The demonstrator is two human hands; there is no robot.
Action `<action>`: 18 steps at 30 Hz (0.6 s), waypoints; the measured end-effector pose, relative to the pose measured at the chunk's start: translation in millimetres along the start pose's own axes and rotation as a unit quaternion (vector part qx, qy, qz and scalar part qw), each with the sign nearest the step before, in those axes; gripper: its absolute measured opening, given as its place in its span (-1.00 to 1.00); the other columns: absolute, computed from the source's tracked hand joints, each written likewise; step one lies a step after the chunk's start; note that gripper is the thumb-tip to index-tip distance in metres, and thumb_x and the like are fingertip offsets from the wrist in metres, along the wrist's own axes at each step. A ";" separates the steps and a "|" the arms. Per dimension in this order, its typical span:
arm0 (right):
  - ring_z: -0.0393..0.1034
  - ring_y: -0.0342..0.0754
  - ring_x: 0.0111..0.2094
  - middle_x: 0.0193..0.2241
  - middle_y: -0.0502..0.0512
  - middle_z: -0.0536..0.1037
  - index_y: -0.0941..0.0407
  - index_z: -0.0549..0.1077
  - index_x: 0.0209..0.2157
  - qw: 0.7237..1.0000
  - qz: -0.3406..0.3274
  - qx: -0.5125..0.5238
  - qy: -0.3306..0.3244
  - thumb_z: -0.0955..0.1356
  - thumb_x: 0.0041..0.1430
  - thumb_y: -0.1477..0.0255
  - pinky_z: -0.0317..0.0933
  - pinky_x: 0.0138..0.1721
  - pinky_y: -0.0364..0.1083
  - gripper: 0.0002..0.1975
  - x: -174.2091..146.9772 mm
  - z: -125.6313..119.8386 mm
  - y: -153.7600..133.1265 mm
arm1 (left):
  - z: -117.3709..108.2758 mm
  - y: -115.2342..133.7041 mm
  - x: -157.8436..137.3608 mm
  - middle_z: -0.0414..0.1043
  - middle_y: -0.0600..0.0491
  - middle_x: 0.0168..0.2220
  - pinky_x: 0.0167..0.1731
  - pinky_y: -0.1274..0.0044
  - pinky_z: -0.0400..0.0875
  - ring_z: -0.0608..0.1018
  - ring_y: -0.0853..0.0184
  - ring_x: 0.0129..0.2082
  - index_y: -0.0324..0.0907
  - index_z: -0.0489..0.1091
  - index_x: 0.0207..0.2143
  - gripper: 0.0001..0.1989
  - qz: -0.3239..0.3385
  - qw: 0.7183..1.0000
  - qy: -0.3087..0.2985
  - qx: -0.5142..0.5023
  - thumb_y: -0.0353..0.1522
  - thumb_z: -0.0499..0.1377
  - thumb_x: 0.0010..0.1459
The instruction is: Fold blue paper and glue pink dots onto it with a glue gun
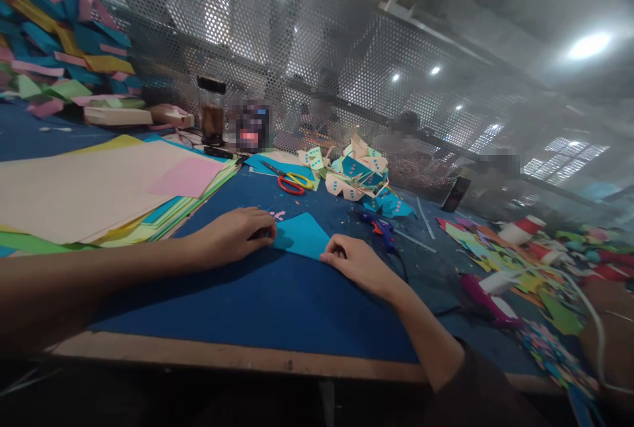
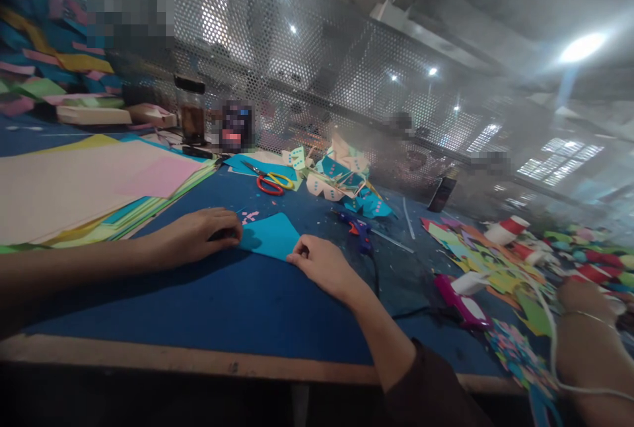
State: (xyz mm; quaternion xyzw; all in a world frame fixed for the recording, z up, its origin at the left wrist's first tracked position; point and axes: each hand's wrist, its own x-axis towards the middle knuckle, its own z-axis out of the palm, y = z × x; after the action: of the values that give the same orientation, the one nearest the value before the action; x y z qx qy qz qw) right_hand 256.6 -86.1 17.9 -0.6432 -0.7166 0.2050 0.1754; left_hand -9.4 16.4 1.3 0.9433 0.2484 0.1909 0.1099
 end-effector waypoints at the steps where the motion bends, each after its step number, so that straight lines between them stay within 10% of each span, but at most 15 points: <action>1: 0.35 -0.11 -0.38 -0.44 -0.01 0.49 0.12 0.47 -0.36 1.000 0.003 0.004 -0.001 0.40 0.23 0.35 0.07 -0.39 -0.14 -0.86 -0.1 -0.3 0.2 | 0.5 -0.6 -0.6 0.49 0.04 -0.26 -0.23 0.48 0.27 0.49 0.26 -0.24 -0.15 0.44 -0.29 -0.88 0.010 1.000 0.000 0.008 -0.40 0.11 0.29; 18: 0.38 -0.09 -0.37 -0.43 -0.02 0.50 0.09 0.44 -0.34 1.000 0.015 -0.001 -0.018 0.39 0.23 0.31 0.07 -0.39 -0.14 -0.85 -2.9 -7.6 5.8 | 2.5 1.3 -4.3 0.47 0.00 -0.20 -0.16 0.46 0.32 0.47 0.27 -0.21 -0.15 0.45 -0.21 -0.74 0.184 0.974 0.029 0.128 -0.54 -0.01 0.32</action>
State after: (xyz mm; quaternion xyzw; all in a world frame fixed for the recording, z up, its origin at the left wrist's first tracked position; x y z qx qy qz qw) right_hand 265.8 -87.9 21.4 -0.6502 -0.7103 0.2179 0.1587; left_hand -11.2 12.8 -1.9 0.9732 0.0956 0.2014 -0.0561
